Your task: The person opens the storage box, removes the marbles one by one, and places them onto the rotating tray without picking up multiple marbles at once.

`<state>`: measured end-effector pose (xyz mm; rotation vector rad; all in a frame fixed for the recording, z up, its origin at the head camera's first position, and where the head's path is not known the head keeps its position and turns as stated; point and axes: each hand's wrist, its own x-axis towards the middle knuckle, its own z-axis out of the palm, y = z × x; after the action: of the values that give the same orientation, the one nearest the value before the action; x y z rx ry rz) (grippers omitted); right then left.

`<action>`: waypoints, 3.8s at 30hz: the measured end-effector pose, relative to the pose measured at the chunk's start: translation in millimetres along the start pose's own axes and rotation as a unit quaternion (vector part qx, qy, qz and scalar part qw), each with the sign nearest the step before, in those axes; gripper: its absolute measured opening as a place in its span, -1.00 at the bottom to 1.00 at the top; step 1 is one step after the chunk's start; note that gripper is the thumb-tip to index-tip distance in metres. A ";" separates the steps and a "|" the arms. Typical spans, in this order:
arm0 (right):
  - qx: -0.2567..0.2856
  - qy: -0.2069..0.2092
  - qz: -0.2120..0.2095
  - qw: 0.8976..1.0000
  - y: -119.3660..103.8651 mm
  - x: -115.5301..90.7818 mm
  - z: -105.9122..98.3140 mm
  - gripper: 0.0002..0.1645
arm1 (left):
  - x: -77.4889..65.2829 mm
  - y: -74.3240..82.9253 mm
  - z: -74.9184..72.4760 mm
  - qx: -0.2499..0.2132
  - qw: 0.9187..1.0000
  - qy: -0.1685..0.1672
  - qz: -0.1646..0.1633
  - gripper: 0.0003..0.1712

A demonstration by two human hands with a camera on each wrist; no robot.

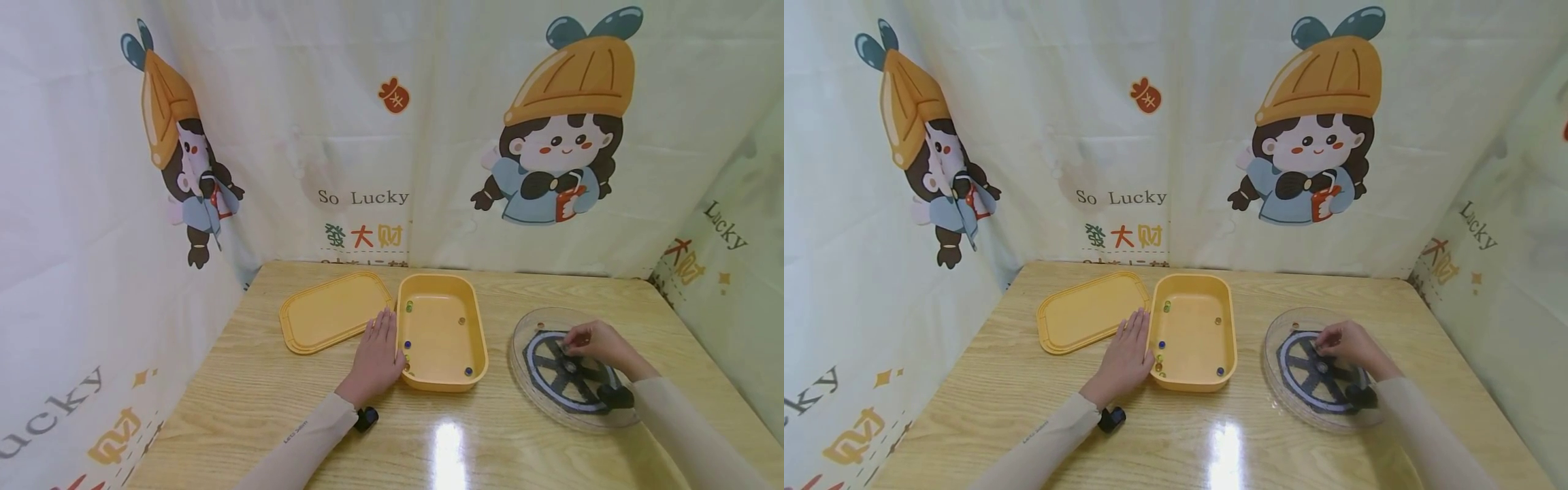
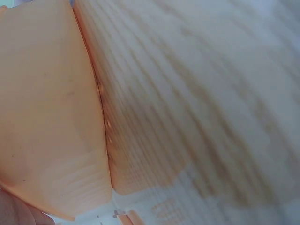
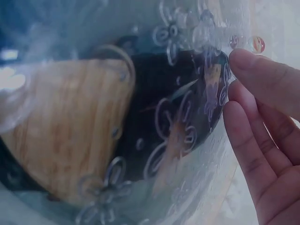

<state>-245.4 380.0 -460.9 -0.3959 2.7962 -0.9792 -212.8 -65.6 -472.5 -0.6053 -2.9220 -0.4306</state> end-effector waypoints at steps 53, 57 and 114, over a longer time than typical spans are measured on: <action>0.016 -0.051 -0.152 0.987 -189.5 120.1 53.4 -0.76 | 0.3 -0.1 0.6 0.008 1.000 0.000 -0.003 -0.23; 0.028 -0.056 -0.152 0.986 -194.4 136.8 68.5 -0.76 | -0.4 0.5 0.8 0.006 1.000 0.001 -0.001 -0.23; 0.034 -0.040 -0.137 0.989 -163.4 197.9 157.6 -0.88 | -4.0 3.3 0.8 0.021 1.000 0.009 -0.003 -0.25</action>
<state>-366.0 105.8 -491.2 -0.8080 2.6752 -1.0828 -207.9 -64.0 -473.1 -0.5831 -2.9079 -0.3711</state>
